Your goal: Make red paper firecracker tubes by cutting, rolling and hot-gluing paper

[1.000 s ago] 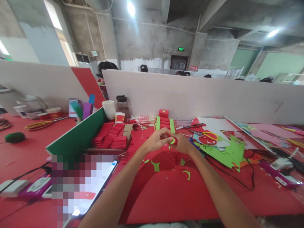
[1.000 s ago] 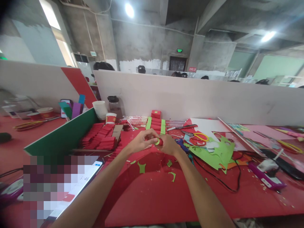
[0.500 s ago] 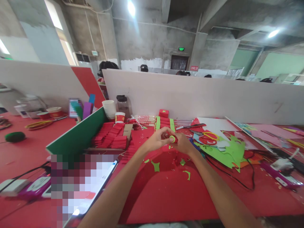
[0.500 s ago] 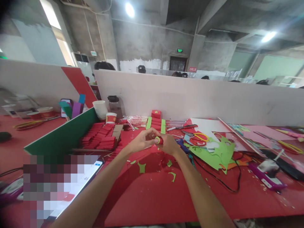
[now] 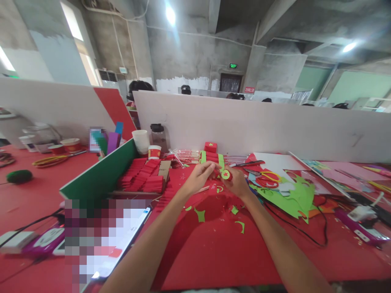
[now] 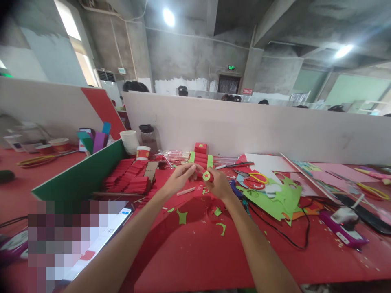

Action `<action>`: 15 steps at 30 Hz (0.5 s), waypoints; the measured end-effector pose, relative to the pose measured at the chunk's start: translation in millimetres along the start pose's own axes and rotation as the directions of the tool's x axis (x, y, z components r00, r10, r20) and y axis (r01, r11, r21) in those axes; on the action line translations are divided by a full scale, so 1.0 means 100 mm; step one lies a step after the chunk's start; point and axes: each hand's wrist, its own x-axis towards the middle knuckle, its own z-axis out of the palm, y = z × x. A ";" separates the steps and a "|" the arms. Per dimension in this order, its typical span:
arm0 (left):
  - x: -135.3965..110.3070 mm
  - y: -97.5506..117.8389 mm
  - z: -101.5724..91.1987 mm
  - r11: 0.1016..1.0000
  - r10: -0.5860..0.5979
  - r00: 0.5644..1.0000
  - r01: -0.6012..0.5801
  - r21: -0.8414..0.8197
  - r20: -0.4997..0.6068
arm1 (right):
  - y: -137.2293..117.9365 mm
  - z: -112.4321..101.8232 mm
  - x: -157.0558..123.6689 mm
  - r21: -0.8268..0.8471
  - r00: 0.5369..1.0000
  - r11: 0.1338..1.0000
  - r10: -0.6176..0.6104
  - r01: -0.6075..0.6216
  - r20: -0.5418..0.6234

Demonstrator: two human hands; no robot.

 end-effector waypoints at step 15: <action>0.01 0.01 0.03 0.997 -0.025 0.994 0.032 0.067 -0.110 | 0.04 0.07 0.00 -0.044 0.997 0.999 -0.023 0.020 -0.077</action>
